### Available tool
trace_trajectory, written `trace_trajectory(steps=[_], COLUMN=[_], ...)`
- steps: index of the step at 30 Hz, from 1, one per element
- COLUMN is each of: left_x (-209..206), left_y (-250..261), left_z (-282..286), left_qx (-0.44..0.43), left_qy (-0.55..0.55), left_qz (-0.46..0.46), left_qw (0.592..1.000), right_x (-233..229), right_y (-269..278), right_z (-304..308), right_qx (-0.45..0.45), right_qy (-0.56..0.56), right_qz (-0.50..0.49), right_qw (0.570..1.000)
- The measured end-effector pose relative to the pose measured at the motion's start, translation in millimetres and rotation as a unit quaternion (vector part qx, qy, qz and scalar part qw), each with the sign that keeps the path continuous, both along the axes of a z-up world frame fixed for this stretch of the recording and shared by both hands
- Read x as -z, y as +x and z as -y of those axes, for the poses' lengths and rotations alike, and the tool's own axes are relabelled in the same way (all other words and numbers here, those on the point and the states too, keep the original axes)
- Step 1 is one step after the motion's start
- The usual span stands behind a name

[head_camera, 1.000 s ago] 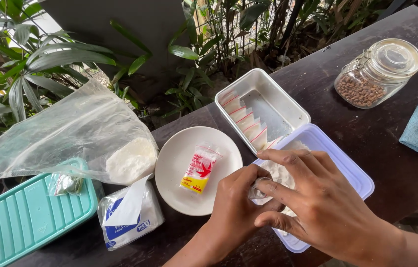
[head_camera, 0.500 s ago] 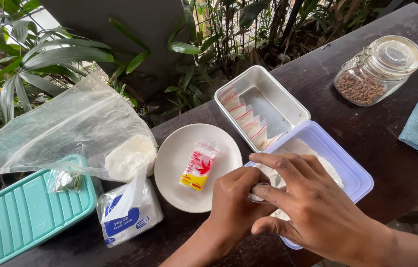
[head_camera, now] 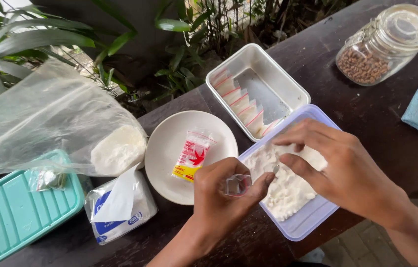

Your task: Packaging white powder into small plastic bags using a spoon.

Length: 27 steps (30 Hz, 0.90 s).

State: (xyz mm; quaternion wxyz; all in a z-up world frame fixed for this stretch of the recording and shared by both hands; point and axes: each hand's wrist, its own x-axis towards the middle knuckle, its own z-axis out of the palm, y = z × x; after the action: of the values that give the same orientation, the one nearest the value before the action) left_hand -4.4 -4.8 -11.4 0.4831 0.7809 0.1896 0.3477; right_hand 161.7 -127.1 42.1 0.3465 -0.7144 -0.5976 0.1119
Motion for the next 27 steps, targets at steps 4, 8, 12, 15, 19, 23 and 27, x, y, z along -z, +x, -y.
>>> trace_trajectory(steps=[4,8,12,15,19,23,27], left_x=[-1,5,7,11,14,13,14], left_y=[3,3,5,5,8,8,8], left_z=[-3,-3,-6,-9,-11,-11,-10], left_qx=[0.015,0.023,0.030,0.034,0.036,0.045,0.044], left_qy=[-0.028,0.000,0.012,-0.014,-0.012,-0.012,-0.018], left_qz=[-0.029,-0.041,-0.058,-0.073,-0.079,-0.091,-0.085], left_qw=[0.999,0.999,0.998,0.997,0.996,0.995,0.995], right_x=[38,55,57,62,49,53,60], right_y=[16,19,20,20,16,12,12], right_z=[5,2,-1,9,17,11,-3], right_qx=[0.028,0.000,-0.044,-0.038,-0.022,-0.023,-0.031], right_qy=[-0.144,-0.198,-0.260,-0.207,-0.152,-0.083,-0.076], right_qz=[0.019,0.051,0.034,0.047,0.062,0.026,0.006], right_qw=[0.989,0.979,0.964,0.976,0.986,0.996,0.997])
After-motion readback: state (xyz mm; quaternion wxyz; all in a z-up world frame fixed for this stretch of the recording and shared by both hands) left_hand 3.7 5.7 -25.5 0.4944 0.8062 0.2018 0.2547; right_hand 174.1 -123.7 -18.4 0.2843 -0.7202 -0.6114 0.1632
